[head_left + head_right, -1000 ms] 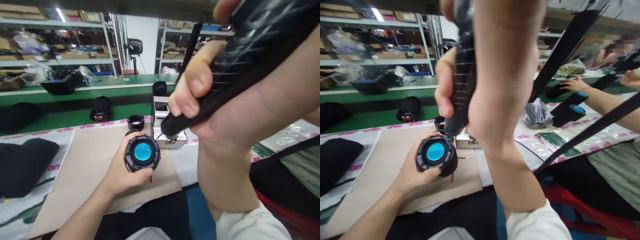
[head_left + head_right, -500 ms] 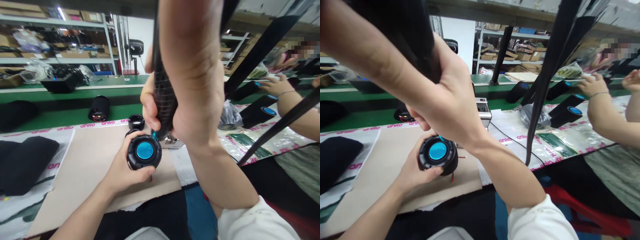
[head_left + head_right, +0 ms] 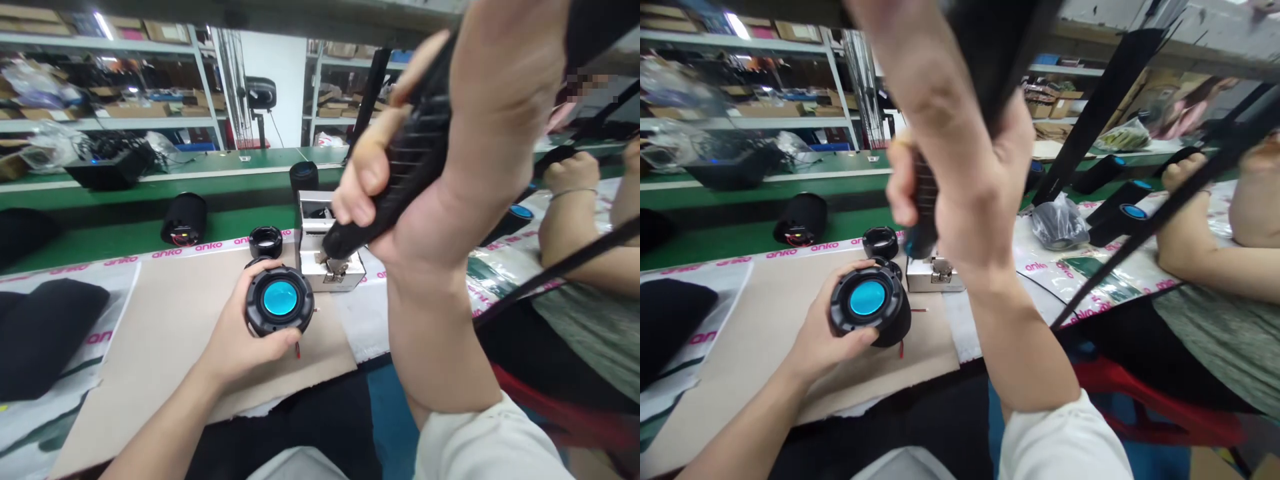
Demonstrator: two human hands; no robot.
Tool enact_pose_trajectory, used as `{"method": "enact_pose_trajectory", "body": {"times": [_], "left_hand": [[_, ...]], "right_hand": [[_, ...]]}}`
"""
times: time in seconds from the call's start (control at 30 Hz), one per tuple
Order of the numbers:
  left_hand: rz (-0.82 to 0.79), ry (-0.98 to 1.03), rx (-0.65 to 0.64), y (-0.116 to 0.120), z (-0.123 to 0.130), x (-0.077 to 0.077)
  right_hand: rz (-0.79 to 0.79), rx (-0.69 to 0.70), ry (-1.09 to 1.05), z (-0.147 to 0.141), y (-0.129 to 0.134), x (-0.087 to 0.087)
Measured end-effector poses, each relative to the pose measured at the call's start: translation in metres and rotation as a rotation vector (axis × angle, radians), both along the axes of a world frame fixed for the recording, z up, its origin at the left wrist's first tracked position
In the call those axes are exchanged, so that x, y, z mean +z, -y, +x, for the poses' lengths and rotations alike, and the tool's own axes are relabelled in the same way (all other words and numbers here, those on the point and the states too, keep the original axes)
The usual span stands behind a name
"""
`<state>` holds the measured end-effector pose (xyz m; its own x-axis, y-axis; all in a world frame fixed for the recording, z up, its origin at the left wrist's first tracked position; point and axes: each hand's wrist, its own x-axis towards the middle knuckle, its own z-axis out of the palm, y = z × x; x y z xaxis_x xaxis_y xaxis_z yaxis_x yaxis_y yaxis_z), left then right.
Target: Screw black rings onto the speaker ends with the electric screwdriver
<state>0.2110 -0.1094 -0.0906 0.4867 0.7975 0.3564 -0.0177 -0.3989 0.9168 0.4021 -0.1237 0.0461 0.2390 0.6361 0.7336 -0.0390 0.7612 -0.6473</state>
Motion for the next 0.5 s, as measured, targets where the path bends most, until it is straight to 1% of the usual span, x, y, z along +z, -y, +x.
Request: {"method": "enact_pose_trajectory", "body": {"times": [0.03, 0.07, 0.1, 0.17, 0.27, 0.33, 0.4, 0.5], "left_hand": [[-0.003, 0.000, -0.004, 0.000, 0.000, 0.000], [-0.010, 0.003, -0.008, 0.000, 0.000, -0.001], [-0.016, 0.007, -0.012, 0.000, 0.000, -0.001], [-0.022, 0.018, -0.021, -0.001, -0.001, -0.001], [-0.005, 0.031, -0.029, -0.001, -0.001, -0.001], [0.007, 0.037, -0.033, -0.002, -0.001, -0.001], [0.007, 0.043, -0.037, -0.002, -0.001, -0.001], [-0.009, 0.054, -0.045, -0.003, -0.001, -0.001]], "right_hand": [[0.057, -0.044, -0.053, 0.008, -0.004, -0.008], [0.057, -0.098, -0.083, 0.015, -0.008, -0.016], [0.039, -0.143, -0.105, 0.021, -0.013, -0.026], [-0.051, -0.210, -0.114, 0.028, -0.022, -0.045], [-0.113, -0.224, -0.119, 0.031, -0.029, -0.064], [-0.143, -0.199, -0.117, 0.031, -0.030, -0.070], [-0.165, -0.163, -0.117, 0.033, -0.030, -0.073], [-0.243, -0.082, -0.120, 0.034, -0.025, -0.069]]}}
